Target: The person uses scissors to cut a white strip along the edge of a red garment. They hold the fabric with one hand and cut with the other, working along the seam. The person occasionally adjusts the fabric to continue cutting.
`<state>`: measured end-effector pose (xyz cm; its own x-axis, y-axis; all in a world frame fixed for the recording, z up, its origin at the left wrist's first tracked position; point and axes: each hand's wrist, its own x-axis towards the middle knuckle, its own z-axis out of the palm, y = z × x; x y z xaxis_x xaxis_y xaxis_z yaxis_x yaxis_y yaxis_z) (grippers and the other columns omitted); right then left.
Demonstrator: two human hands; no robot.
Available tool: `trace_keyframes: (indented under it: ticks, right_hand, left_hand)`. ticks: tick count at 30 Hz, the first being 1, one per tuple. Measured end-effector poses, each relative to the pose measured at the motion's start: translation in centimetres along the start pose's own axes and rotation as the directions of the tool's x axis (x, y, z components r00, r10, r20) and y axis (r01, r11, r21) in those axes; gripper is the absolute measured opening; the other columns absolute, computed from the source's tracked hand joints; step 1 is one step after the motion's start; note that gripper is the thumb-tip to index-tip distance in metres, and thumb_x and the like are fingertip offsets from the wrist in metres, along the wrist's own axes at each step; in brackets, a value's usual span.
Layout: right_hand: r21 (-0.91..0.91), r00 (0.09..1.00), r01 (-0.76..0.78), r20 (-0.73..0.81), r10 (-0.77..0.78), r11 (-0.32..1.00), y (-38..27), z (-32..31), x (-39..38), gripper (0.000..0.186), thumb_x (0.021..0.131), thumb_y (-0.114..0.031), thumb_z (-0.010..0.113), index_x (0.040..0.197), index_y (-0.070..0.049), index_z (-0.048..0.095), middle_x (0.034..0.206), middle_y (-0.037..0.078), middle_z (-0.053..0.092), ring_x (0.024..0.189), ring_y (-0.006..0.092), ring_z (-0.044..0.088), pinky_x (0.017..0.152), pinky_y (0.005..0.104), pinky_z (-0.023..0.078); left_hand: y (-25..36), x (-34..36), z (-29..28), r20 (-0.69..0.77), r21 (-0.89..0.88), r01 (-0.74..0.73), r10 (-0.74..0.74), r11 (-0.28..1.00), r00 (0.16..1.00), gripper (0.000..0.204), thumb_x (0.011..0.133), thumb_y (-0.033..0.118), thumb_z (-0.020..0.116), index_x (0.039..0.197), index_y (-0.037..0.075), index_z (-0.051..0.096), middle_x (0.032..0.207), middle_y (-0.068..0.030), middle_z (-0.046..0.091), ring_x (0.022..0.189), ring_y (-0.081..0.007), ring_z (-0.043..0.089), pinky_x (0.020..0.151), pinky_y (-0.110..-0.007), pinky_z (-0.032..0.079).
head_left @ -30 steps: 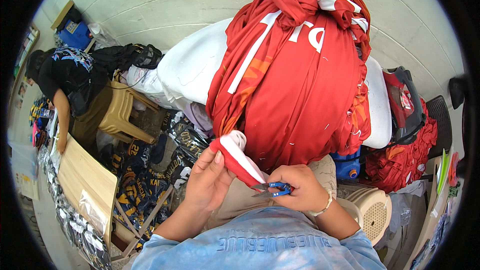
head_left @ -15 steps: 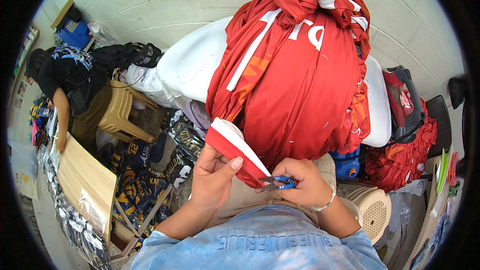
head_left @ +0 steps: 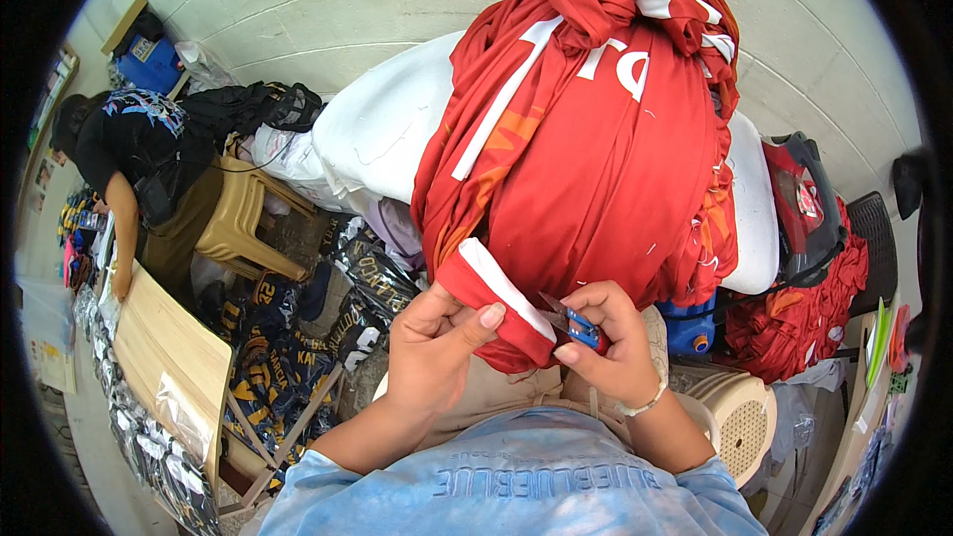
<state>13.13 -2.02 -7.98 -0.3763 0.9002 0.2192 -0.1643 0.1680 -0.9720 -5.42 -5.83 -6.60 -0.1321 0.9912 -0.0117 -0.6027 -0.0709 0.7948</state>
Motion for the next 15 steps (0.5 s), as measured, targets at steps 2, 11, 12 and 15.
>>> trace_keyframes:
  ticks: [2,11,12,15]
  right_hand:
    - [-0.07,0.999,0.036,0.014,-0.035,0.997,-0.3,0.6,0.2,0.026,0.077,-0.007,0.074,0.093,-0.002,0.054,0.072,0.002,0.06,0.064,0.0052,0.053,0.058,0.0204,0.043]
    - [-0.31,0.98,0.197,0.028,-0.198,0.93,-0.8,1.6,0.6,0.027,0.075,-0.009,0.076,0.093,0.0,0.057,0.076,0.007,0.066,0.06,0.008,0.06,0.053,0.022,0.046]
    - [-0.324,0.975,0.219,0.03,-0.221,0.92,-0.8,1.6,0.6,0.027,0.075,-0.009,0.076,0.092,0.0,0.057,0.075,0.007,0.066,0.059,0.0083,0.06,0.052,0.0221,0.046]
    - [-0.322,0.977,0.211,0.038,-0.21,0.923,-0.8,1.5,0.6,0.026,0.074,-0.01,0.077,0.091,0.0,0.058,0.074,0.008,0.065,0.059,0.0093,0.06,0.052,0.0223,0.045]
  left_hand:
    - [0.0,0.0,0.1,0.031,-0.002,0.02,-0.02,1.0,0.999,0.028,0.086,-0.002,0.061,0.114,-0.003,0.056,0.105,-0.0109,0.064,0.096,-0.0153,0.062,0.087,-0.029,0.05]
    - [0.1,-0.2,0.5,0.002,-0.057,0.057,-0.057,0.997,0.998,0.029,0.088,-0.001,0.059,0.116,-0.003,0.054,0.102,-0.0121,0.065,0.093,-0.0154,0.063,0.083,-0.028,0.051]
    - [0.1,-0.2,0.6,0.009,-0.052,0.062,-0.061,0.997,0.998,0.029,0.088,-0.001,0.059,0.116,-0.003,0.053,0.103,-0.0121,0.065,0.093,-0.0155,0.063,0.083,-0.028,0.051]
    - [0.2,-0.2,0.5,0.02,-0.038,0.066,-0.065,0.997,0.998,0.029,0.088,-0.002,0.058,0.116,-0.003,0.053,0.103,-0.012,0.065,0.094,-0.0157,0.063,0.084,-0.028,0.05]
